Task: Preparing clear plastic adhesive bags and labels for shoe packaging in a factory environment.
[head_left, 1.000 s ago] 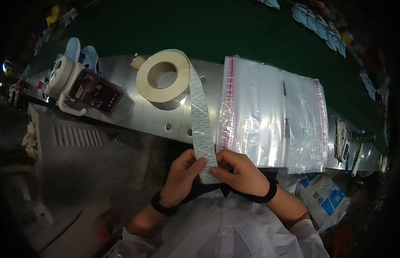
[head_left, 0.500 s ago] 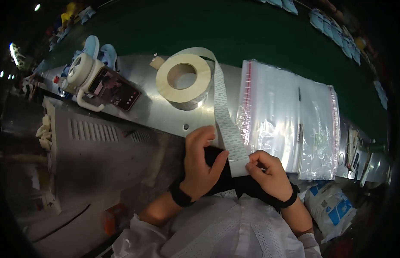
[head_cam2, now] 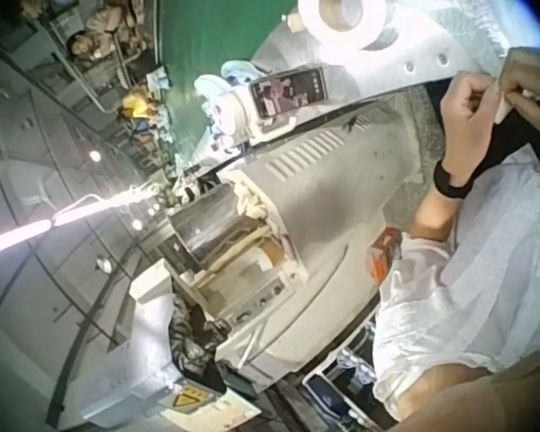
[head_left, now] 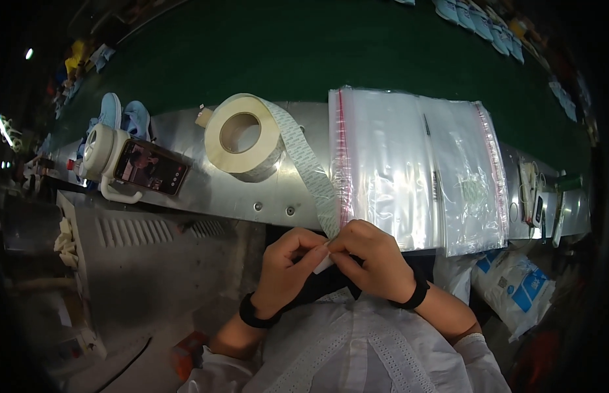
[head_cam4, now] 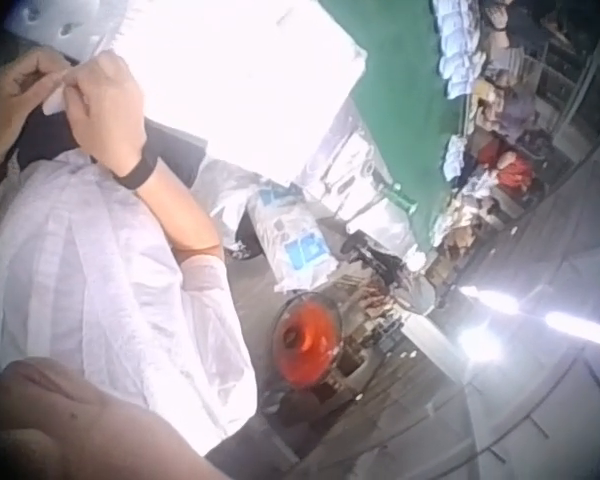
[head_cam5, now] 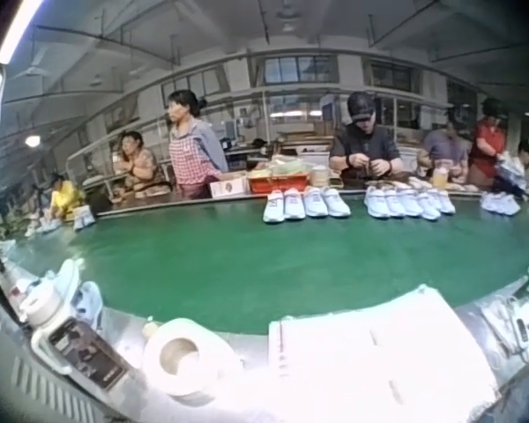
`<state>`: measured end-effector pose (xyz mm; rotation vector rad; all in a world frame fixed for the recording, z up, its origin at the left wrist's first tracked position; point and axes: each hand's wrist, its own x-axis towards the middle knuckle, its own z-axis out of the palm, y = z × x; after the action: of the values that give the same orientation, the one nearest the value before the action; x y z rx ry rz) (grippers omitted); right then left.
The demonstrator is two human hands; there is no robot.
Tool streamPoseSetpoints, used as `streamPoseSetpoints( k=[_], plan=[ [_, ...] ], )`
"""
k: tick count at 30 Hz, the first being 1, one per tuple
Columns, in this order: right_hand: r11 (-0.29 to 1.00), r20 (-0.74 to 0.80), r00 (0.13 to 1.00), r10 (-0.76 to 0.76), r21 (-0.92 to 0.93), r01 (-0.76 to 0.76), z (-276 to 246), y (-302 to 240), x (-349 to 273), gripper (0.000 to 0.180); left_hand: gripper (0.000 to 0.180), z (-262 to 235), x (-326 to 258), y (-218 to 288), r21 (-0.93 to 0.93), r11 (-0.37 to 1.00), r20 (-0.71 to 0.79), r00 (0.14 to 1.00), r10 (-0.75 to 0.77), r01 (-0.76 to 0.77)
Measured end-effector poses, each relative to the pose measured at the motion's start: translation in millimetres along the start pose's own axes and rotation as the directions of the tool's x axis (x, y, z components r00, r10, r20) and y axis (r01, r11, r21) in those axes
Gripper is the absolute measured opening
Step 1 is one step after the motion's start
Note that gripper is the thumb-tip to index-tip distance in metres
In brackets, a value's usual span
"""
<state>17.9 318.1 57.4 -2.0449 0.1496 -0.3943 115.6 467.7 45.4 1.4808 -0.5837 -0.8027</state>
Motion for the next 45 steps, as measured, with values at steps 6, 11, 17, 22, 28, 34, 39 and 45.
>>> streamPoseSetpoints(
  k=[6, 11, 17, 22, 28, 34, 39, 45],
  plan=[
    [0.998, 0.012, 0.999, 0.051, 0.038, -0.052, 0, 3, -1, 0.009, 0.008, 8, 0, 0, -0.015, 1.000, -0.040, 0.999, 0.003, -0.004],
    [0.995, 0.014, 0.999, 0.030, -0.093, -0.029, 0, 3, 0, 0.004, 0.007, 12, -1, -1, -0.087, 0.996, -0.067, 0.997, -0.041, 0.035],
    [0.987, 0.010, 0.997, 0.070, -0.145, -0.068, -2, 0, -3, 0.010, 0.005, -1, 4, 8, -0.086, 0.995, -0.154, 0.987, 0.041, -0.054],
    [0.964, 0.147, 0.989, 0.012, -0.265, 0.027, -19, -5, -23, 0.016, 0.017, -12, 18, 25, -0.060, 0.993, -0.172, 0.981, 0.091, -0.103],
    [0.607, -0.126, 0.956, 0.264, -0.749, -0.266, -35, 22, 16, 0.031, 0.059, 21, 47, 10, 0.064, 0.997, 0.388, 0.921, 0.015, -0.043],
    [0.567, -0.133, 0.922, 0.365, -0.754, -0.333, -30, 61, 20, 0.019, 0.062, 18, 52, -11, -0.139, 0.948, 0.264, 0.933, -0.244, 0.287],
    [0.746, -0.136, 0.908, 0.397, -0.528, -0.405, -59, 54, 14, 0.018, 0.060, 15, 67, 2, -0.224, 0.886, 0.286, 0.896, -0.339, 0.406],
    [0.909, -0.075, 0.910, 0.408, -0.054, -0.413, -74, 57, -5, 0.019, 0.028, 41, 117, 31, -0.513, 0.687, 0.462, 0.841, -0.283, 0.514]
  ],
)
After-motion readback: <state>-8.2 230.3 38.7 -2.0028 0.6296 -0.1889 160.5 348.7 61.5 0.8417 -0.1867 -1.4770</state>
